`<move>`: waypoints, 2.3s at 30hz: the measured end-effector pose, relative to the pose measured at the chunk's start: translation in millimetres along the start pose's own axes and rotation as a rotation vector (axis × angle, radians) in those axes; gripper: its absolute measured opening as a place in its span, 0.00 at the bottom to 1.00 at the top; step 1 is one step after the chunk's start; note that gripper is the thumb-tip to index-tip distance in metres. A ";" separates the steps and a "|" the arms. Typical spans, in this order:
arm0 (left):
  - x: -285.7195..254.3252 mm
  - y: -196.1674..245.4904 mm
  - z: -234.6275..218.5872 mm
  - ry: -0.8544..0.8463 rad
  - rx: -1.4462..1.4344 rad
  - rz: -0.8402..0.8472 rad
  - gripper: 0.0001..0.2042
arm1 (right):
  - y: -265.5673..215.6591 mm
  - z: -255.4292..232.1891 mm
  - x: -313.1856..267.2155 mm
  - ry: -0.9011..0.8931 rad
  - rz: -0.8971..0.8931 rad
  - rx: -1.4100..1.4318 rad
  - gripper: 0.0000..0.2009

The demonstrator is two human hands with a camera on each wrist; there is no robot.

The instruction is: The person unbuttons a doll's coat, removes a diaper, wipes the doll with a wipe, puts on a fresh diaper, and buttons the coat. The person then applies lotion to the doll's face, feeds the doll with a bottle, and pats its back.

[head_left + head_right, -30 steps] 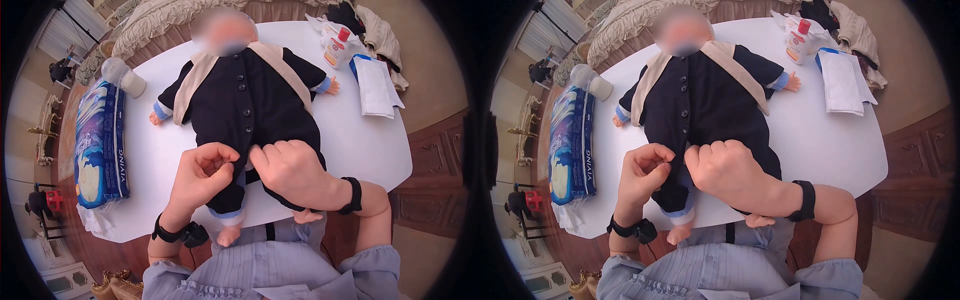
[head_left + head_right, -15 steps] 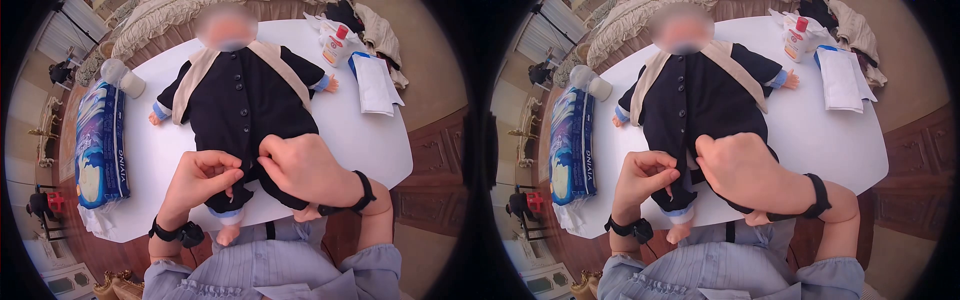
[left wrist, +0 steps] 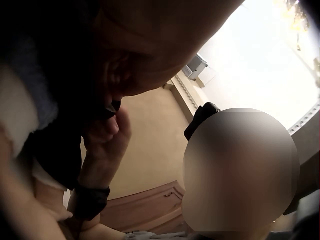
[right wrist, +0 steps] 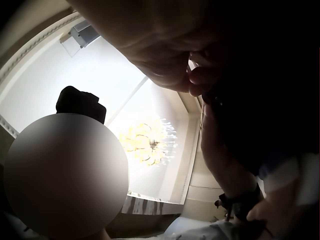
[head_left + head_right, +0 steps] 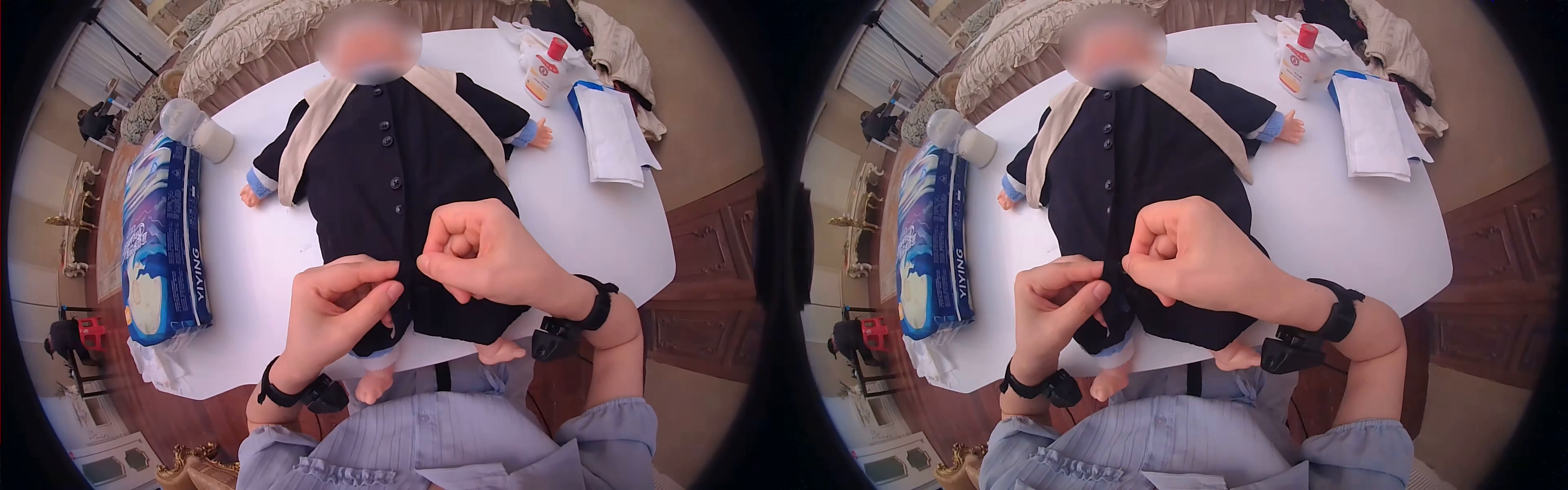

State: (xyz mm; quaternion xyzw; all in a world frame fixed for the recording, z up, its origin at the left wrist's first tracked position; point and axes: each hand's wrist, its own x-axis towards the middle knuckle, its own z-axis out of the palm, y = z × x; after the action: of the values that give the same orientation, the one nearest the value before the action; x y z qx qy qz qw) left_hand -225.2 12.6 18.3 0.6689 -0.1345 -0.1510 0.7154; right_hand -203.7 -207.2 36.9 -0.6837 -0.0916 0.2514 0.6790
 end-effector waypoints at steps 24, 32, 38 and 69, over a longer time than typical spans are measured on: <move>14.2 -7.9 15.2 0.212 1.015 0.828 0.14 | 21.0 19.7 -5.3 0.198 -0.347 -0.288 0.04; 9.8 -7.3 8.9 0.161 0.599 0.433 0.11 | 18.3 17.6 -5.7 0.186 -0.266 -0.139 0.03; 9.9 -5.6 4.8 0.118 0.238 0.161 0.08 | 21.8 19.7 -5.9 0.217 -0.320 -0.161 0.02; -10.3 7.5 10.4 0.075 0.646 0.306 0.30 | 11.0 18.9 -11.8 0.169 -0.236 -0.468 0.01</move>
State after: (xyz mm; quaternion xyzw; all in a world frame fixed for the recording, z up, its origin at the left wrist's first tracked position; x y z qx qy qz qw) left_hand -238.5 7.5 26.6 0.8376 -0.2475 0.0330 0.4859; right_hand -225.0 -196.8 29.7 -0.8250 -0.1692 0.0846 0.5325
